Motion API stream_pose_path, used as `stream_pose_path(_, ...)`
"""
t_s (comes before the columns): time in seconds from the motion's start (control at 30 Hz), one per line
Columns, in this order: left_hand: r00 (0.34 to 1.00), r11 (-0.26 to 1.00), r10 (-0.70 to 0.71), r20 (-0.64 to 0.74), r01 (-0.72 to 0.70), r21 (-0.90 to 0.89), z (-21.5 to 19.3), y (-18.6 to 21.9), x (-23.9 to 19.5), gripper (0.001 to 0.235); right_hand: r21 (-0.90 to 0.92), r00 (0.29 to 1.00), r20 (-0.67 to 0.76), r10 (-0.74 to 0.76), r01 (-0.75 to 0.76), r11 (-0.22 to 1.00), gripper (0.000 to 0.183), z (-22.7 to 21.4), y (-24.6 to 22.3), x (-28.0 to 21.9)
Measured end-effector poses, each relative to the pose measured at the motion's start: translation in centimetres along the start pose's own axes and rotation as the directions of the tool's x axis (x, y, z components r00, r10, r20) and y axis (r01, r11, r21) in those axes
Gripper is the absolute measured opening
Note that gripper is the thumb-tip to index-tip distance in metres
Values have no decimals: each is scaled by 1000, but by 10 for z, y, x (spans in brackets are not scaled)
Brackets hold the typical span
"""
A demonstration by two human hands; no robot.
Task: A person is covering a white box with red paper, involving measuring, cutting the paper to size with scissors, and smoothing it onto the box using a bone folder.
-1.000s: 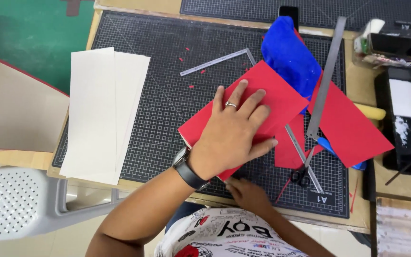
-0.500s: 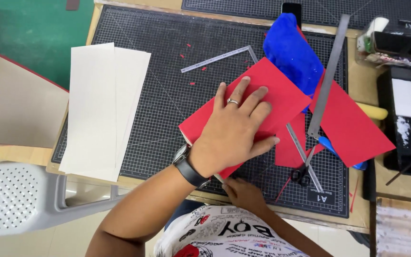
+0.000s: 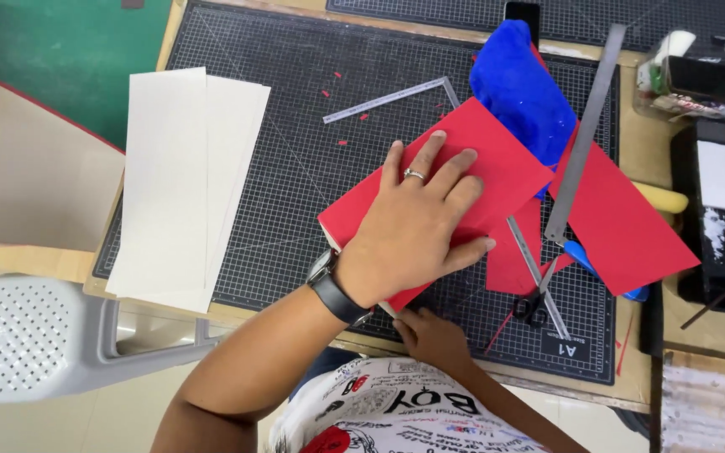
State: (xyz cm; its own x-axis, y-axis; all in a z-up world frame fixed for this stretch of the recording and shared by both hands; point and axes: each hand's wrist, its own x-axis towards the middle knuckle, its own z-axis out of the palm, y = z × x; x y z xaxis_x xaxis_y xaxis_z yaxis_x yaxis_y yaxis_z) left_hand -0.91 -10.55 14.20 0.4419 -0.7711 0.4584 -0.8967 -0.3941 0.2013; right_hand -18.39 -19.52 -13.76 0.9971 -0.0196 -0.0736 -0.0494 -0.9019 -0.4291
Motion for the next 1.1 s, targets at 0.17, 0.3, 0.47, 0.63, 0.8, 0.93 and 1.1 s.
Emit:
stream_pose_path(0.17,1000,1000,-1,-3,0,-4,-1,3,-2,59,-118,975,-25,222,-224,967,33,-26,16,3)
stream_pose_path(0.3,1000,1000,-11,-4,11,-1,-1,2,0,57,3,999,-24,-24,24,1000,26,-15,-2,3)
stream_pose_path(0.47,1000,1000,-13,-9,13,1,-1,4,-1,58,-103,976,-62,207,-213,972,28,-28,24,2)
stream_pose_path(0.63,1000,1000,-24,6,24,-4,0,1,1,58,-93,998,-58,0,-6,996,30,-25,23,4)
stream_pose_path(0.8,1000,1000,-14,1,14,-15,-1,2,1,58,-159,987,-52,149,-156,975,27,-12,27,0)
stream_pose_path(0.93,1000,999,-11,11,11,-32,-2,1,0,58,-75,997,-81,-16,10,997,34,-29,19,4)
stream_pose_path(1.1,1000,1000,-7,-2,7,-9,0,0,0,60,-33,998,4,64,-64,997,30,-30,5,2)
